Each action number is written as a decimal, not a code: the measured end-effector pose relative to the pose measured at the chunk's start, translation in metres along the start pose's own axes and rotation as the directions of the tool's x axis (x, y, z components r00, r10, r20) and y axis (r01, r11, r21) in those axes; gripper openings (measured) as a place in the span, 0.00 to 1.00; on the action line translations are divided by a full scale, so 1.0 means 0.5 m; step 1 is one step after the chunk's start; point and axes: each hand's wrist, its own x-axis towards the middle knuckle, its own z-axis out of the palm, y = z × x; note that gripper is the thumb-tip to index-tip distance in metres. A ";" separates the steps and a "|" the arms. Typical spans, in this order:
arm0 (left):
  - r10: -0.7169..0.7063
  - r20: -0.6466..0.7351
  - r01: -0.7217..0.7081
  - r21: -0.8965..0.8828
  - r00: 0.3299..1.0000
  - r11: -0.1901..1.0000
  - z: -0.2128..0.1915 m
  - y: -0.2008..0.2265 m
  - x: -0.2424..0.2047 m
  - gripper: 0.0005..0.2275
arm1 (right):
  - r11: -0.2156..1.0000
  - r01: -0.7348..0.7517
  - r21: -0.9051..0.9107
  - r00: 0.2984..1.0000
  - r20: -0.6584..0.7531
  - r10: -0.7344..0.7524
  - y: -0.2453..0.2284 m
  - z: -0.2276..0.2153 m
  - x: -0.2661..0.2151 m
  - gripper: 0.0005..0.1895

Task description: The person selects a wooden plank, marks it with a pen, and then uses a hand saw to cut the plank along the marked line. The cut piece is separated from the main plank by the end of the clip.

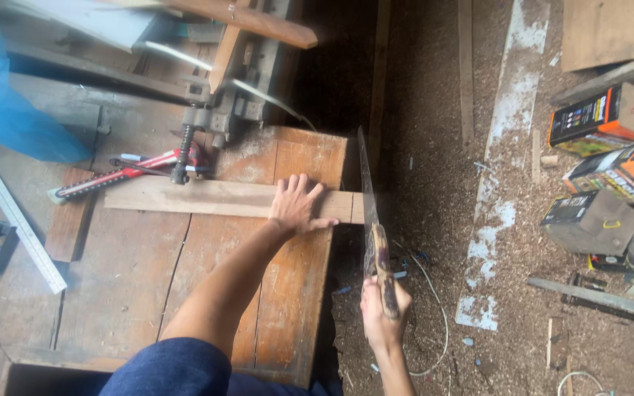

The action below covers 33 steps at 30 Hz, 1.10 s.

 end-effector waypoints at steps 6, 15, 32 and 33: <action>-0.005 0.049 0.004 0.020 0.999 1.000 0.006 -0.002 -0.003 0.47 | 0.997 0.028 -0.067 0.999 0.039 -0.025 0.026 -0.007 -0.019 0.07; -0.002 0.095 -0.002 0.046 0.995 0.999 0.003 0.005 -0.004 0.47 | 0.999 -0.011 -0.030 1.000 0.015 0.011 0.018 -0.030 -0.069 0.07; 0.004 0.040 -0.006 0.049 0.999 0.999 0.009 0.001 0.001 0.47 | 0.999 0.016 0.028 1.000 0.024 -0.017 0.031 -0.005 -0.045 0.06; 0.007 0.023 -0.008 0.040 1.000 0.999 0.008 -0.001 0.002 0.47 | 1.000 0.021 0.020 0.999 0.028 -0.022 0.031 -0.002 -0.043 0.07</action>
